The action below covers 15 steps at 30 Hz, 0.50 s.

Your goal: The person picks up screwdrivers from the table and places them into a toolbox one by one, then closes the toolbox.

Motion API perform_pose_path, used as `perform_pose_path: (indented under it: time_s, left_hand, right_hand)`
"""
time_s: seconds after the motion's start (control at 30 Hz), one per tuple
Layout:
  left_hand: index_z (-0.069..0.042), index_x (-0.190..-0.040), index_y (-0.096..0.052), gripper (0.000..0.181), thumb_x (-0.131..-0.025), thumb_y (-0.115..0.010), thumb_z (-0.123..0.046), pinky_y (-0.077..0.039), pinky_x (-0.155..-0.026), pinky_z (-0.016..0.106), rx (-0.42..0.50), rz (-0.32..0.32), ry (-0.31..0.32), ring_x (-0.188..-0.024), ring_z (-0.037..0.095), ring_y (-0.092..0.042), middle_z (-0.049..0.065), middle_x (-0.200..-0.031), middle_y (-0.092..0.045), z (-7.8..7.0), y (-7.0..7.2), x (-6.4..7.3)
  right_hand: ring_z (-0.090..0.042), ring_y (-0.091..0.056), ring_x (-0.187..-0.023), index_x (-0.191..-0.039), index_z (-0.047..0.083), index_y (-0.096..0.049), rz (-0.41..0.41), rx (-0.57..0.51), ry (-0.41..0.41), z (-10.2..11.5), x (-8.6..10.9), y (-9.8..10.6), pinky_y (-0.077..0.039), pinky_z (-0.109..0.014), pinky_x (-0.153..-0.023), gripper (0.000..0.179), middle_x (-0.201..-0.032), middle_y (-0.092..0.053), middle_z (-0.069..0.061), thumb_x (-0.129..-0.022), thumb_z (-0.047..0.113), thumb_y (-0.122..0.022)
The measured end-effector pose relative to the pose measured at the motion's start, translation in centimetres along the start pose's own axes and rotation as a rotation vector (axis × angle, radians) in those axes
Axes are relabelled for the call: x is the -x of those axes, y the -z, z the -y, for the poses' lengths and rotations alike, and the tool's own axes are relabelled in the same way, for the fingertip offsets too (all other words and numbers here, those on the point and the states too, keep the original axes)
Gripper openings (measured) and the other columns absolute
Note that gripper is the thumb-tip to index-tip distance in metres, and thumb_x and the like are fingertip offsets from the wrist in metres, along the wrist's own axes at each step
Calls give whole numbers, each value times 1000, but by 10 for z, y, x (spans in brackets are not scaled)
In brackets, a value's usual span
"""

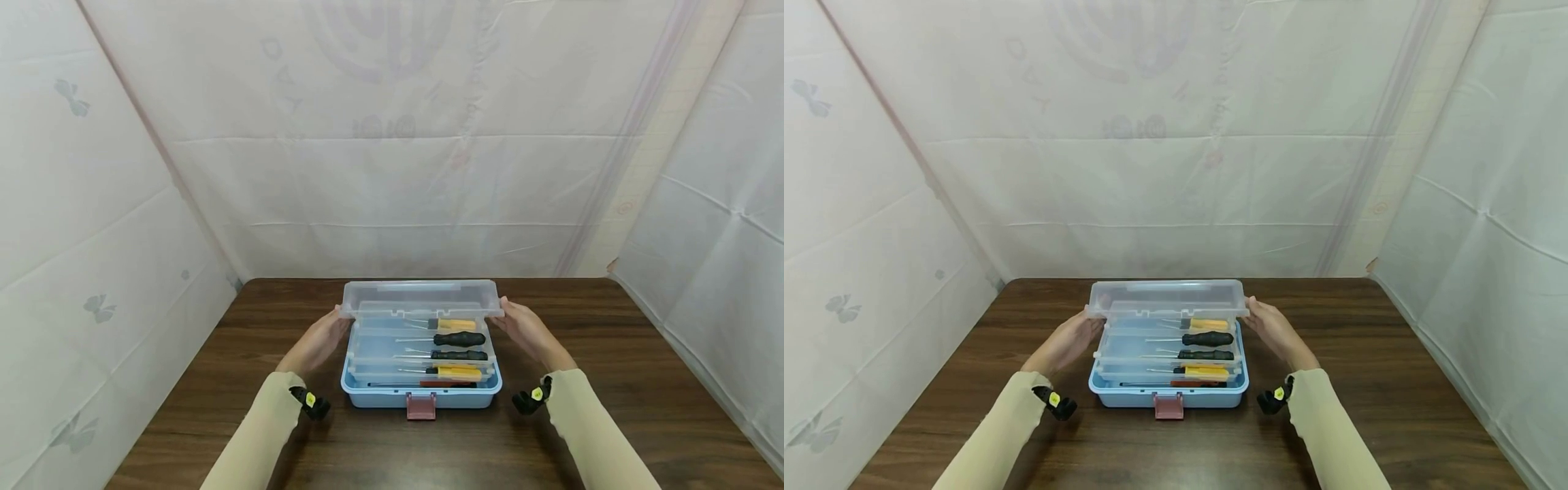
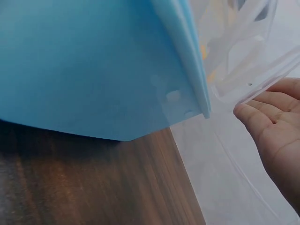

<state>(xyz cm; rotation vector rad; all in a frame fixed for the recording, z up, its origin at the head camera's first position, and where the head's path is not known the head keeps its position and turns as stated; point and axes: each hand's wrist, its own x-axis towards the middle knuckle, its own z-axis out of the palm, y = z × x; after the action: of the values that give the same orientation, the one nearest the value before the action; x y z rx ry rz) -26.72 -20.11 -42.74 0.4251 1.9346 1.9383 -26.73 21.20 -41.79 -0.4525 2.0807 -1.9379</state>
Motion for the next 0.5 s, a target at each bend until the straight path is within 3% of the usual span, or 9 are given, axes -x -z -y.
perform_pose_path:
  time_s: [0.23, 0.33, 0.43, 0.5]
  left_hand:
    - [-8, -155, -3, 73, -101, -23, -54, 5, -120, 50, -29, 7, 9, -150, 25, 10, 6, -163, 3, 3, -3, 8]
    - [-12, -156, 0, 76, -99, -23, -58, 6, -120, 49, -41, 27, -4, -149, 21, 13, 2, -163, 6, 5, -4, 11]
    - [-16, -156, -1, 75, -99, -22, -59, 7, -120, 46, -54, 32, -20, -149, 17, 13, -2, -163, 6, 8, -5, 12]
    - [-16, -156, -1, 74, -99, -21, -58, 8, -120, 46, -55, 34, -36, -149, 16, 14, -3, -163, 7, 10, -6, 13]
  right_hand:
    - [-40, 1, -147, -148, -13, -9, 52, 18, -2, -2, 10, 0, -2, -54, -117, 75, -159, -4, -26, -104, 47, -20]
    - [-30, -8, -148, -150, -10, -11, 73, 12, 33, -5, 12, -1, -16, -36, -120, 73, -159, -7, -24, -104, 46, -22]
    - [-6, -25, -143, -149, -9, -12, 105, -13, 95, -10, 12, -1, -31, -15, -109, 68, -158, -7, -25, -105, 42, -21]
    - [7, -34, -135, -149, -11, -11, 123, -45, 128, -13, 13, -2, -34, -7, -101, 65, -157, -6, -27, -106, 38, -20]
